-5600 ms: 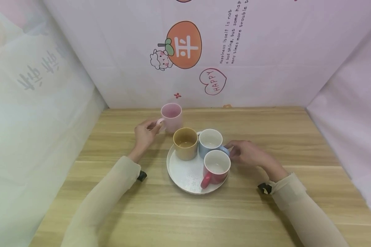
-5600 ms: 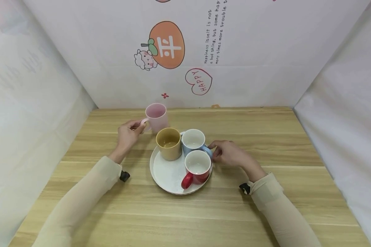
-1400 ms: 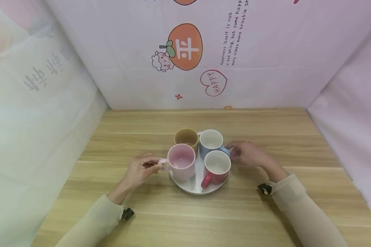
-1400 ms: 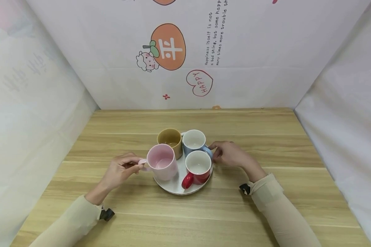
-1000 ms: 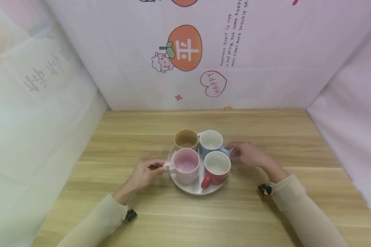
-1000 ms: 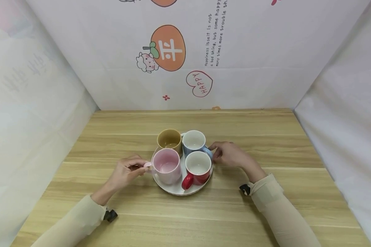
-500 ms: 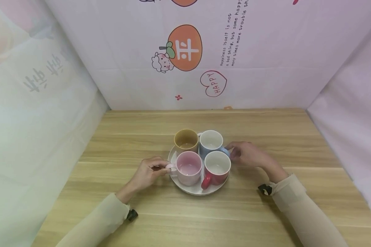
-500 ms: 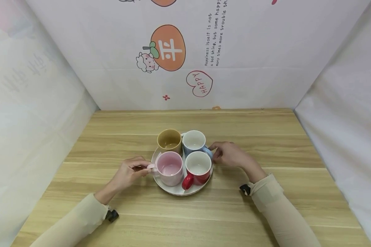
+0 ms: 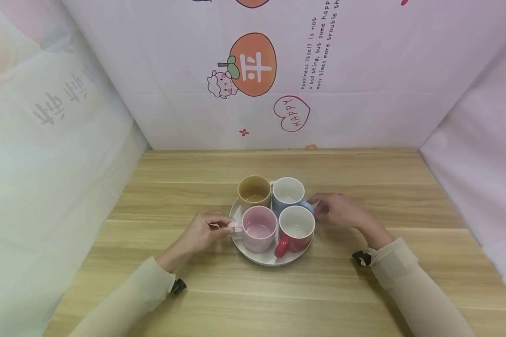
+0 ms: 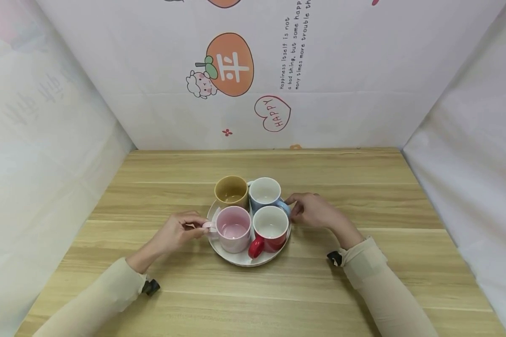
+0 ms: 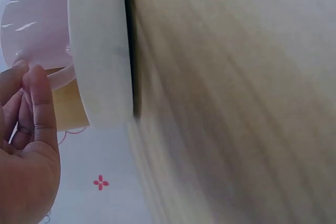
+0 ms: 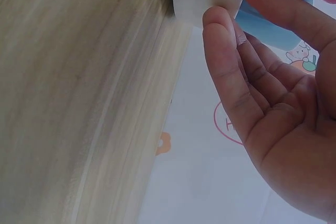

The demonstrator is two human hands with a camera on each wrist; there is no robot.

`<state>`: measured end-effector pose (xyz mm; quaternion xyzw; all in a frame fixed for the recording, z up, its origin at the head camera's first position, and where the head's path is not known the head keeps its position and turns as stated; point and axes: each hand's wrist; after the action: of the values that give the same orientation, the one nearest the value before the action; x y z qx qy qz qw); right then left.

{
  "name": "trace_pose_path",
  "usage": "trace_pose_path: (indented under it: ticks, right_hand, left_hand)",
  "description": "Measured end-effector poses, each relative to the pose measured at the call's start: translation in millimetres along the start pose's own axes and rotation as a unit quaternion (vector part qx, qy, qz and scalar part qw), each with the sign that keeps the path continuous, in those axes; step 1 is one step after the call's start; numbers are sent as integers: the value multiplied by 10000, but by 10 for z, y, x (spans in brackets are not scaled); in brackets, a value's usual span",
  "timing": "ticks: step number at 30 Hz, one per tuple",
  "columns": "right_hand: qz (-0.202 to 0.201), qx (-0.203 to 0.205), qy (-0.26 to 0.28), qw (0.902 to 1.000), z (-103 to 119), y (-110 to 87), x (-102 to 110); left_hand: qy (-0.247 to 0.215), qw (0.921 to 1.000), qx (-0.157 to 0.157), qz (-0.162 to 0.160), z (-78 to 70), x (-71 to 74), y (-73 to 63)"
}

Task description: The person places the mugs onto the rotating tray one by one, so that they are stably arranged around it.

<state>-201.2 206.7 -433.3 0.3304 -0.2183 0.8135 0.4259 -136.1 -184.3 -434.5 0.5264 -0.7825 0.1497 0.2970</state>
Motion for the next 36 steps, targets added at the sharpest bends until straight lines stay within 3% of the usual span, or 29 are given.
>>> trace_pose_path:
  ticks: [3,5,11,18,25,36]
  right_hand:
    - [7,11,20,10000,-6,3,0]
    - [7,-24,25,10000,-5,6,-3]
    - [16,-12,32,10000,0,2,-8]
    - [-17,0,36,10000,-2,13,-9]
    - [-12,69,45,10000,-16,15,0]
    - [43,-29,49,10000,18,8,8]
  left_hand:
    - [107,9997,84,193,86,26,41]
    - [237,9993,-57,272,149,39,70]
    - [539,9971,-394,357,136,88,120]
    - [606,9970,-163,447,171,111,189]
    - [685,9960,-273,502,185,137,250]
    - [689,9962,-114,519,223,125,324]
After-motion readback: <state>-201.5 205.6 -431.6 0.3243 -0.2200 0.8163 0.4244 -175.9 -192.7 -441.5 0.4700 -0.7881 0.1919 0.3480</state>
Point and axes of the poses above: each hand's wrist, its own y-axis towards the middle knuckle, its own x-axis out of the back of the hand, z = x × y, and after that the axes turned 10 degrees about y, right-handed
